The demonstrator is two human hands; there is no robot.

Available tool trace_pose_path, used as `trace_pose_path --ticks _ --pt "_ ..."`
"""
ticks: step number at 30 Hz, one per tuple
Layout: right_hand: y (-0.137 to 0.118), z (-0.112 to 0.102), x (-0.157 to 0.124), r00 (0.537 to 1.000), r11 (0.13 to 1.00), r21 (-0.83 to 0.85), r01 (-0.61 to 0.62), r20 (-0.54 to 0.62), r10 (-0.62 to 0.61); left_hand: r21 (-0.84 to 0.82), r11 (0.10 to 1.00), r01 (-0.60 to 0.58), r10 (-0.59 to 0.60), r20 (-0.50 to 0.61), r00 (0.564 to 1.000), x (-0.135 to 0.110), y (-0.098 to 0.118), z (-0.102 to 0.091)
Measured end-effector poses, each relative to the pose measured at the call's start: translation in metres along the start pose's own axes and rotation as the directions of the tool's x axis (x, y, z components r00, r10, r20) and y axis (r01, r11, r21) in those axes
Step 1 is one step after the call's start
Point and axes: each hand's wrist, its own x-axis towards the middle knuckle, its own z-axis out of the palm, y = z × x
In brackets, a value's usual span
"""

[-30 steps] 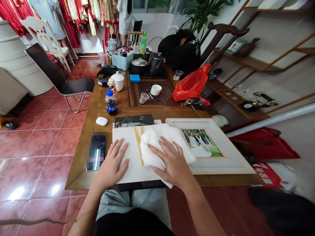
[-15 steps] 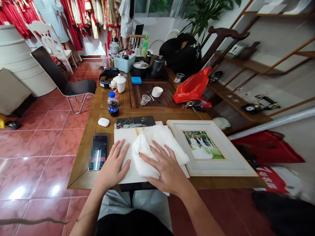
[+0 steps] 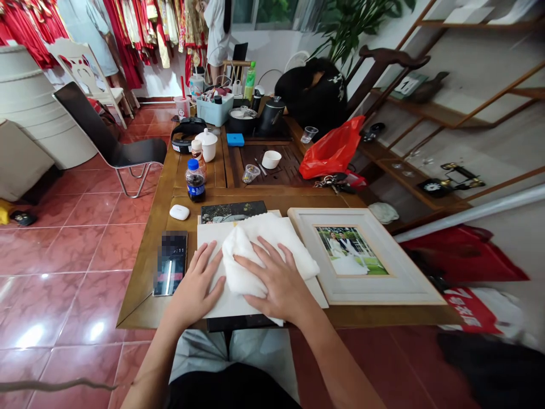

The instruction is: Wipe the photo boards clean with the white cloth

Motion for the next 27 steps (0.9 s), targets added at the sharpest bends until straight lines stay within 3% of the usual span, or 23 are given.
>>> trace_pose_path --ticks 3,6,14,18,27 --pt "-0.001 0.0 0.012 0.999 0.999 0.011 -0.051 -0.01 0.051 0.008 1.0 -0.007 0.007 -0.003 1.0 -0.001 -0.001 0.0" --pt "-0.001 -0.001 0.012 1.0 0.999 0.034 -0.023 0.0 0.023 0.022 1.0 -0.006 0.006 -0.005 1.0 0.0 0.001 0.0" --pt "-0.007 -0.007 -0.024 0.984 0.987 0.1 0.123 0.118 -0.135 0.017 1.0 -0.001 0.001 0.017 1.0 0.0 0.001 -0.002" --pt "-0.006 -0.006 -0.032 0.979 0.983 0.103 0.152 0.122 -0.164 0.006 1.0 -0.005 0.005 0.015 1.0 -0.001 0.0 -0.001" --pt "0.018 0.003 0.007 0.998 0.998 -0.035 -0.052 -0.049 0.05 0.042 0.999 -0.013 0.013 -0.005 1.0 -0.001 -0.001 0.001"
